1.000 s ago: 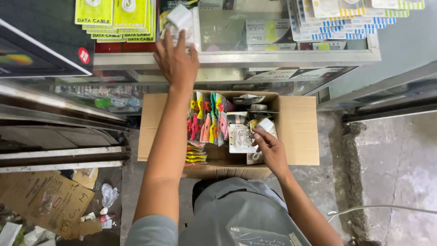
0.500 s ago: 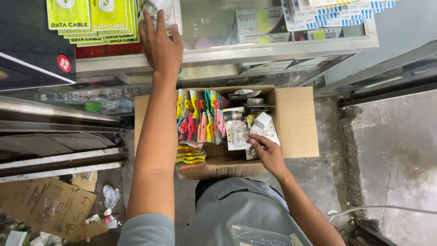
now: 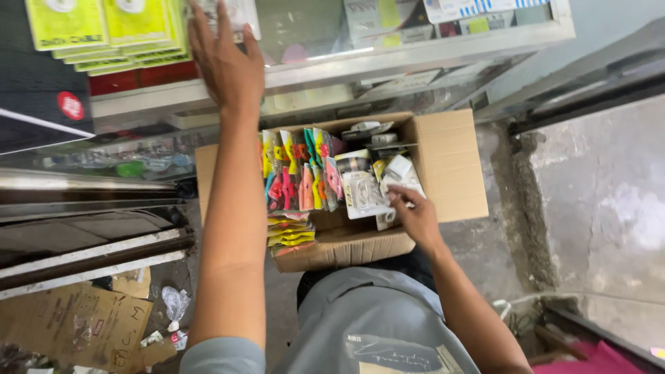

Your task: Sorting and inspecting electronic accessories like charging heads and cables in a retail stock box.

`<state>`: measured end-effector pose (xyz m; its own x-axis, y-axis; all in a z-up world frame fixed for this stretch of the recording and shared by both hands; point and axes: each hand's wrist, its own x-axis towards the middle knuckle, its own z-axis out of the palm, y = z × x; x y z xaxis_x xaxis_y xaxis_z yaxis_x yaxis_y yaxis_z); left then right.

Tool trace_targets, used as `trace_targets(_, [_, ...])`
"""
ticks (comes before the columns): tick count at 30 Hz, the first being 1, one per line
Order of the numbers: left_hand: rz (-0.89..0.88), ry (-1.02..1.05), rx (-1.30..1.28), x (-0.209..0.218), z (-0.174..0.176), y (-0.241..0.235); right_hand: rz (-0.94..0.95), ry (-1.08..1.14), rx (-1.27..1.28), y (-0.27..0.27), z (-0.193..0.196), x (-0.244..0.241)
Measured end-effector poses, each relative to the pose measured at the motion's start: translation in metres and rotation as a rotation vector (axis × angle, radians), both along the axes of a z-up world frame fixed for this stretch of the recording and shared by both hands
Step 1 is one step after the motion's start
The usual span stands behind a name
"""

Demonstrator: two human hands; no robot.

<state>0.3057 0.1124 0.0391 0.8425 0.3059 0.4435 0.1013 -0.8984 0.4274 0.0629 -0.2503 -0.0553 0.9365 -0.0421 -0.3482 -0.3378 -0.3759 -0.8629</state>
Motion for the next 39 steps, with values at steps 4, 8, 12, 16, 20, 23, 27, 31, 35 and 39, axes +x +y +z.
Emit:
trace_targets(4, [-0.116,-0.278,0.035,-0.025,-0.024,-0.007,-0.066,-0.226,-0.136,-0.014,0.006,0.014])
trace_targets(8, [-0.320,-0.327,-0.190,-0.092,-0.019,-0.064,0.032,-0.271,-0.247,-0.016,0.036,0.033])
trace_targets(12, [-0.496,-0.188,-0.361,-0.165,-0.045,-0.116,0.423,-0.288,-0.496,-0.014,0.070,0.038])
trace_targets(16, [-0.481,-0.088,-0.366,-0.207,-0.071,-0.136,0.581,-0.422,-0.733,-0.015,0.060,0.032])
trace_targets(20, [-0.487,0.064,-0.555,-0.227,-0.091,-0.135,0.554,-0.440,-0.709,-0.018,0.055,0.032])
trace_targets(23, [-0.443,0.230,-0.927,-0.237,-0.123,-0.136,0.440,-0.485,-0.607,-0.017,0.067,0.027])
trace_targets(27, [-0.341,0.549,-1.788,-0.233,-0.135,-0.142,0.346,-0.593,-0.514,-0.004,0.110,0.021])
trace_targets(31, [-0.404,0.626,-2.163,-0.224,-0.083,-0.140,0.429,-0.720,-0.459,0.030,0.127,0.007])
trace_targets(35, [-0.636,0.423,-2.615,-0.224,-0.054,-0.128,0.630,-0.871,-0.391,0.067,0.127,-0.005])
trace_targets(39, [-0.569,0.316,-2.506,-0.221,-0.051,-0.110,0.640,-0.866,-0.253,0.088,0.137,-0.009])
